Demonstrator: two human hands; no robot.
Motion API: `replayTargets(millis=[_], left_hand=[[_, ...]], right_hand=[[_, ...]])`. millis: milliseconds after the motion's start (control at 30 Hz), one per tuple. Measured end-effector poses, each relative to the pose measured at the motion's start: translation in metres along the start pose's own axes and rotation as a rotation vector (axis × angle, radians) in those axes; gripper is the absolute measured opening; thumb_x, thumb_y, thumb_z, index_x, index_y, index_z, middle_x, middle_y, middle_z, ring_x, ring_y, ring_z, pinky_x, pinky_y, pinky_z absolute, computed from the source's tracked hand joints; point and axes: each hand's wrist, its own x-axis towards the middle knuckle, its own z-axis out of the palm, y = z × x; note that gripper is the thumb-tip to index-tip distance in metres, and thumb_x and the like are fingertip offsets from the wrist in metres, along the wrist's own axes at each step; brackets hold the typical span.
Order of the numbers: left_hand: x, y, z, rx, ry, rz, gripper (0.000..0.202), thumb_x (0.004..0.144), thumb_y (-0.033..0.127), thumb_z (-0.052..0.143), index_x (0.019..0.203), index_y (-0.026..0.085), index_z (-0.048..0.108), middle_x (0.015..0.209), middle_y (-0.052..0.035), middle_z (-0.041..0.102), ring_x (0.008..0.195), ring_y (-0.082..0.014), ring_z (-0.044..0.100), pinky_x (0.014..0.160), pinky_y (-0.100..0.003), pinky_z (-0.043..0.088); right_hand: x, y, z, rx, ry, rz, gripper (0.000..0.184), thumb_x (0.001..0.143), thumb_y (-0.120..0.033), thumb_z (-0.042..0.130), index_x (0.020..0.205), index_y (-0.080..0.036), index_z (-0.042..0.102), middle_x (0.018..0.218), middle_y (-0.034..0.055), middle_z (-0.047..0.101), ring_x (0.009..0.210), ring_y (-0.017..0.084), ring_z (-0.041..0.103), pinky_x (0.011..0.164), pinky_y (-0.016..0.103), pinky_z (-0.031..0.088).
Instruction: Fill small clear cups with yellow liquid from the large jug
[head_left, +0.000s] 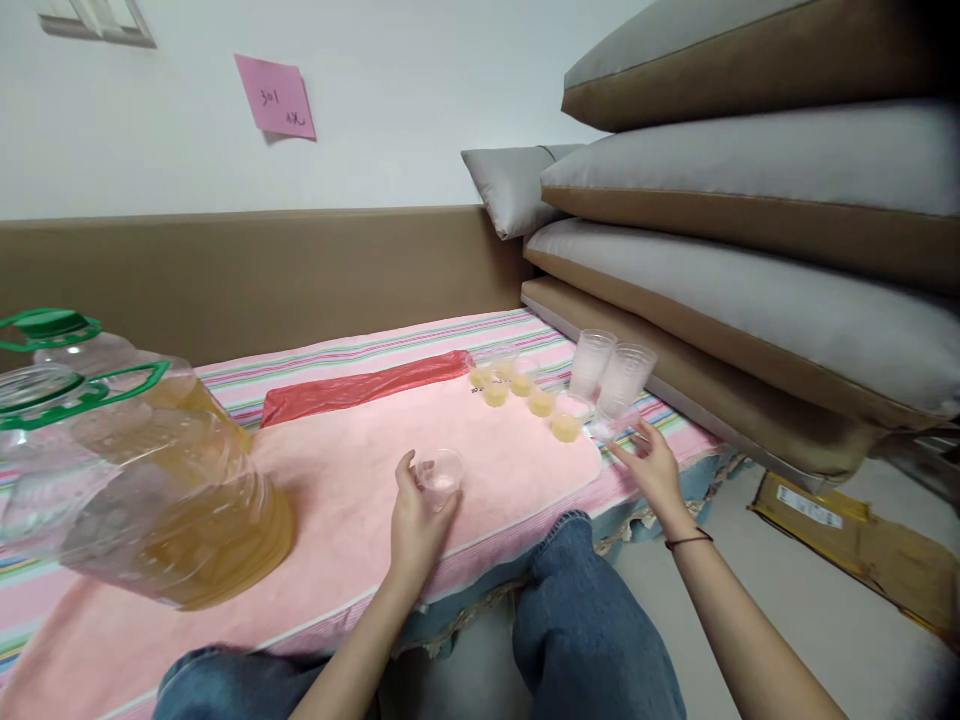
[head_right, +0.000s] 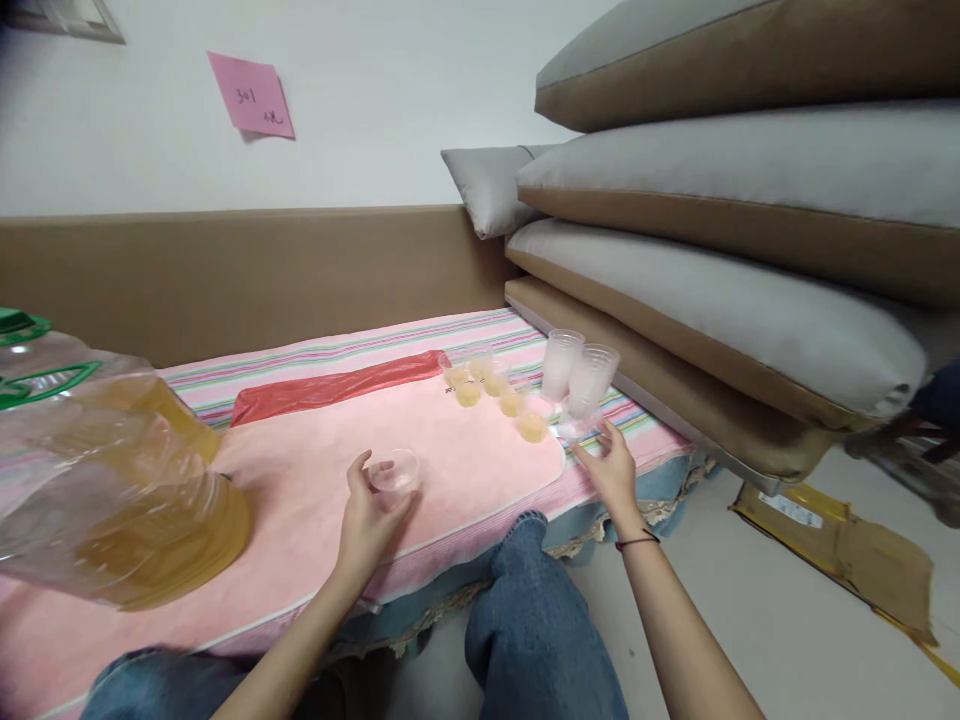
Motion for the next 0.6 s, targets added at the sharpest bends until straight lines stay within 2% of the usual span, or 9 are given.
replayTargets(millis=[133,267,333,367,467,533,600], left_hand=[[-0.004,-0.006,-0.004,0.015,-0.035,-0.057,0.078,0.074,0.032,0.068,0.138,0.022,0.024,0.118,-0.0121,0.06,0.107,-0.0272,0.064,0.091,-0.044,0.049],[-0.009,-0.009,-0.004,-0.016,-0.037,-0.04,0.09,0.069,0.033,0.074,0.141,0.023,0.021,0.134,-0.0158,0.05,0.125,-0.0305,0.054,0.103,-0.048,0.042],[-0.012,-0.005,-0.009,-0.026,-0.004,-0.003,0.091,0.069,0.036,0.076,0.14,0.023,0.022,0.141,-0.017,0.043,0.132,-0.0307,0.047,0.109,-0.05,0.037],[-0.013,-0.002,-0.014,-0.022,0.018,0.026,0.088,0.071,0.038,0.075,0.141,0.022,0.023,0.143,-0.0174,0.04,0.134,-0.0303,0.044,0.111,-0.051,0.035],[-0.014,0.008,-0.038,0.044,0.138,0.19,0.077,0.081,0.038,0.066,0.142,0.021,0.022,0.147,-0.0183,0.034,0.14,-0.0297,0.036,0.114,-0.052,0.03],[-0.014,0.014,-0.061,0.128,0.264,0.352,0.073,0.084,0.033,0.064,0.142,0.022,0.022,0.148,-0.0184,0.033,0.142,-0.0303,0.033,0.115,-0.054,0.028],[-0.014,0.017,-0.087,0.222,0.399,0.487,0.071,0.083,0.029,0.065,0.14,0.024,0.024,0.149,-0.0179,0.032,0.144,-0.0315,0.028,0.116,-0.057,0.025]], right_hand=[[-0.022,-0.012,-0.011,0.046,0.036,0.042,0.095,0.053,-0.061,0.079,0.132,-0.016,0.049,0.135,0.0175,0.051,0.117,0.034,0.054,0.105,0.052,0.041],[-0.062,-0.035,-0.017,0.07,0.042,0.064,0.092,0.06,-0.063,0.076,0.134,-0.015,0.048,0.137,0.0179,0.049,0.123,0.035,0.05,0.106,0.054,0.04],[-0.095,-0.043,-0.02,0.059,-0.04,0.076,0.078,0.066,-0.062,0.073,0.128,-0.018,0.055,0.134,0.0141,0.053,0.125,0.036,0.048,0.106,0.056,0.039],[-0.113,-0.043,-0.023,0.007,-0.142,0.084,0.07,0.069,-0.063,0.071,0.125,-0.022,0.059,0.133,0.0109,0.055,0.126,0.035,0.048,0.108,0.057,0.037],[-0.164,-0.034,-0.038,-0.16,-0.418,0.021,0.059,0.071,-0.065,0.068,0.119,-0.031,0.064,0.134,0.0033,0.054,0.13,0.035,0.044,0.115,0.057,0.029],[-0.187,-0.028,-0.05,-0.24,-0.445,0.029,0.056,0.073,-0.066,0.063,0.125,-0.043,0.06,0.133,-0.0021,0.055,0.127,0.035,0.048,0.112,0.059,0.034],[-0.201,-0.03,-0.06,-0.3,-0.399,-0.041,0.051,0.075,-0.064,0.06,0.125,-0.056,0.055,0.131,-0.0065,0.055,0.125,0.035,0.049,0.107,0.058,0.039]])
